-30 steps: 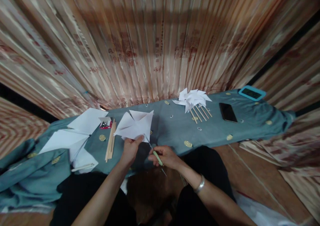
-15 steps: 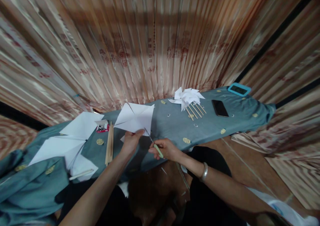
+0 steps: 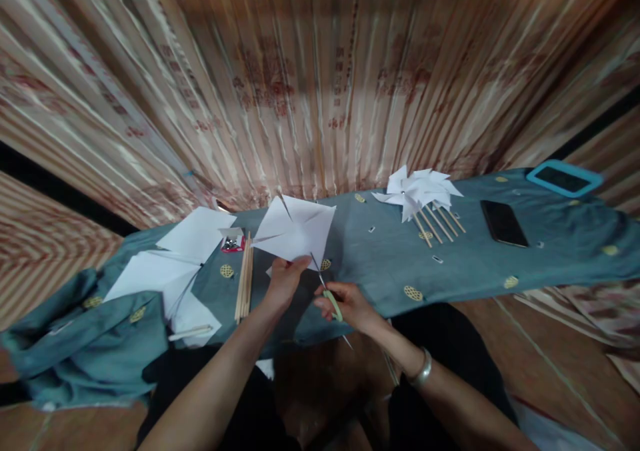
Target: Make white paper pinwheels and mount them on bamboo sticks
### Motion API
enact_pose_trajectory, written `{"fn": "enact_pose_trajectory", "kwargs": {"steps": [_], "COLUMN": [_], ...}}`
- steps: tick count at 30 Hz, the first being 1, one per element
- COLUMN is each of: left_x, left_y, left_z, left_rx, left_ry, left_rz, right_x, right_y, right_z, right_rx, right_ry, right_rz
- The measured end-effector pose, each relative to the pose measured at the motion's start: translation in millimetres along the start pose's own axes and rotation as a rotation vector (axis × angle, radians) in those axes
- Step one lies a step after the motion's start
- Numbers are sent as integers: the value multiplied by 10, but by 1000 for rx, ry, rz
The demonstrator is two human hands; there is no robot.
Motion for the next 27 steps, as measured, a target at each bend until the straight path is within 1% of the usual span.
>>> {"fn": "enact_pose_trajectory", "kwargs": {"steps": [3, 11, 15, 21, 27], "left_x": [-19, -50, -56, -13, 7], "left_y": [-3, -49, -60, -59, -55], "left_z": [-10, -17, -6, -20, -45], "left_rx": [-1, 21, 33, 41, 4], "left_ry": [-13, -28, -17, -7, -4], "left_rz": [25, 18, 6, -3, -3], "right_x": [20, 69, 44, 26, 73], "right_y": [-1, -59, -59, -49, -42], "right_z": [-10, -6, 1, 7, 1], "right_rx": [-27, -105, -116, -131, -139], "right_ry": [14, 15, 28, 70, 82], "right_rz": [29, -1, 15, 29, 33]}}
Point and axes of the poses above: each hand's wrist, its own z-axis towards the middle knuckle, its own y-axis out of the palm, x = y × z, the point moved 3 cm from there along z, towards the middle knuckle, and after that the axes turned 13 degrees about -z, right-handed, at the moved point
